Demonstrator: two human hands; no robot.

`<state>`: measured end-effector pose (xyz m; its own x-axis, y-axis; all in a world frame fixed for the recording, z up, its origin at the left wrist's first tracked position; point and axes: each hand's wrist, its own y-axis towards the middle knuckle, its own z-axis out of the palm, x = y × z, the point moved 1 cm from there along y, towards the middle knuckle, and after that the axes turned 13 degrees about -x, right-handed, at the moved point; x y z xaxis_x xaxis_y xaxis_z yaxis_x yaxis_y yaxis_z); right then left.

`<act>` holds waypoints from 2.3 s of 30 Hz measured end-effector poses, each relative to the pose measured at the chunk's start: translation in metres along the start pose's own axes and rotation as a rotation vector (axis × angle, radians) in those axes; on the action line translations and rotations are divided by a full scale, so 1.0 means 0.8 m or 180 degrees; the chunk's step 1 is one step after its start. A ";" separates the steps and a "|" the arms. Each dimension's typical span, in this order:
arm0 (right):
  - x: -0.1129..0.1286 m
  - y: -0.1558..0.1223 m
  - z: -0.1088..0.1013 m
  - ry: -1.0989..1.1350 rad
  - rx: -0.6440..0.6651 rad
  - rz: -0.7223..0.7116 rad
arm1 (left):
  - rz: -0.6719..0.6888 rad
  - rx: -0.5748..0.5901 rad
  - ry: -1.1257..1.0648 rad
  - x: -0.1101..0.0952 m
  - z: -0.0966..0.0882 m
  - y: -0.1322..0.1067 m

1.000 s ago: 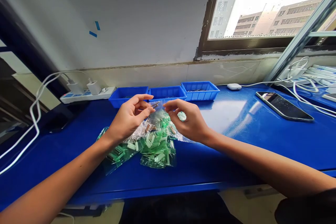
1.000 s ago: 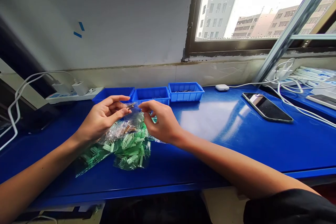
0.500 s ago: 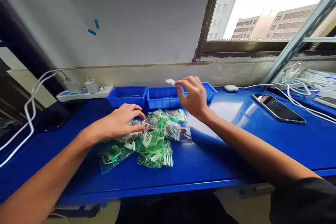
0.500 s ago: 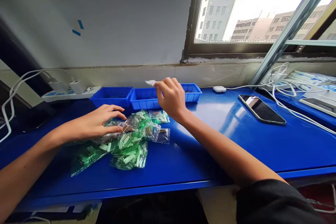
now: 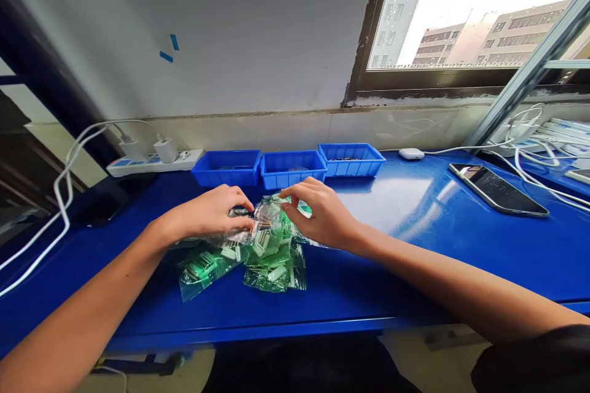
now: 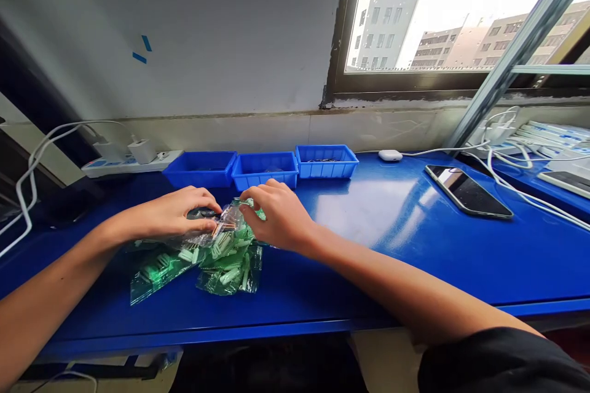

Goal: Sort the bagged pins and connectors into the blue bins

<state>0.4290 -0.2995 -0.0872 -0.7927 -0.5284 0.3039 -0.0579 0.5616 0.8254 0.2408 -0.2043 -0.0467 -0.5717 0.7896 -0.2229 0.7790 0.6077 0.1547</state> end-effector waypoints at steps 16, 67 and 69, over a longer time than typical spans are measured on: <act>0.030 0.002 0.001 0.0753 0.0463 0.1190 | 0.0222 -0.1450 -0.1118 -0.029 -0.002 -0.007; -0.060 0.015 -0.009 -0.1232 -0.0312 -0.0099 | -0.0152 -0.0906 0.0123 -0.007 0.027 0.006; -0.034 0.011 -0.005 -0.0781 -0.0227 0.0018 | -0.0180 -0.1266 -0.0122 -0.013 0.022 0.004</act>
<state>0.4526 -0.2829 -0.0866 -0.9169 -0.3502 0.1913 -0.0170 0.5133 0.8581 0.2533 -0.2120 -0.0607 -0.5949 0.7548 -0.2763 0.5818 0.6416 0.4999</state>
